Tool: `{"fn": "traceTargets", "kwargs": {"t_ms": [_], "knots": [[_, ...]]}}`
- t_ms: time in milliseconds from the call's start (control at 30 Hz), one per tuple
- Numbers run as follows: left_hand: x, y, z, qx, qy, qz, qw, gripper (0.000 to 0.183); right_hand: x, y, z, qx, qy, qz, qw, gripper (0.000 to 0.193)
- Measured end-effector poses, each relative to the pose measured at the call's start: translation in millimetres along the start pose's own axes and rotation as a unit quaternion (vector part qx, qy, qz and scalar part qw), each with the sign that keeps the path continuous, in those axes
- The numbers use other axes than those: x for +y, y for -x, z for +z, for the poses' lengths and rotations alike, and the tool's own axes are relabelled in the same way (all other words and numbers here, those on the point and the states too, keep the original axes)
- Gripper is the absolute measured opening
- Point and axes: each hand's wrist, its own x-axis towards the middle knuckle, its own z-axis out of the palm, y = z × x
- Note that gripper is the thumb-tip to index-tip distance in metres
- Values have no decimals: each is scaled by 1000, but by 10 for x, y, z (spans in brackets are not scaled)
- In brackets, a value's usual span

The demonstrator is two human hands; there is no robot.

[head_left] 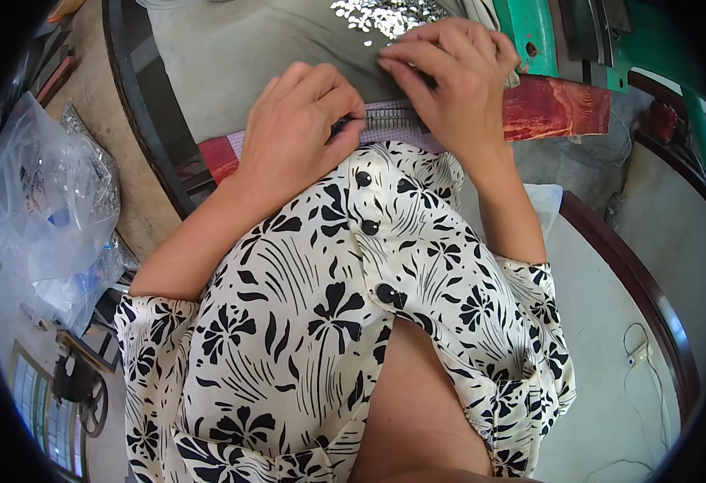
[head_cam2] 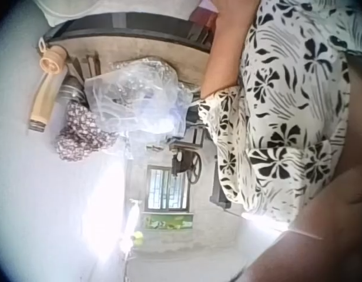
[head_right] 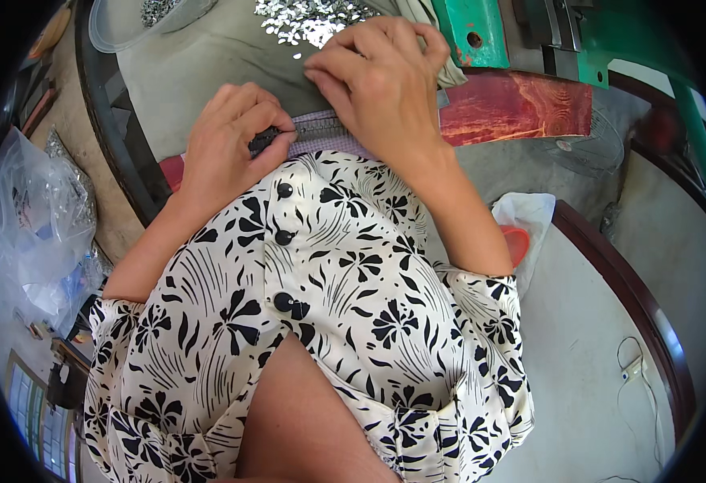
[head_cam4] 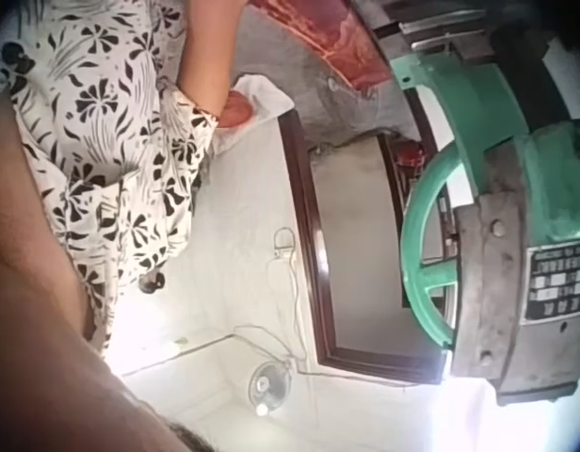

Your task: Assembling small metal snap fasteners onto a material strip using manual machinery.

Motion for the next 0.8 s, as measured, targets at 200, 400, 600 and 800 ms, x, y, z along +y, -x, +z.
{"fn": "traceTargets", "kwargs": {"t_ms": [200, 400, 600, 800], "knots": [[-12, 38, 30, 21, -47, 34, 998, 14, 9, -291, 94, -48, -60, 11, 997, 10], [-35, 54, 14, 29, -55, 49, 997, 18, -46, -293, -65, -13, -91, 7, 996, 13], [-58, 123, -55, 8, -3, 20, 1000, 20, -87, 173, -289, -71, -71, 16, 995, 12], [-43, 87, -17, 16, -12, 30, 999, 20, -183, 345, -189, -61, -67, 9, 996, 13]]}}
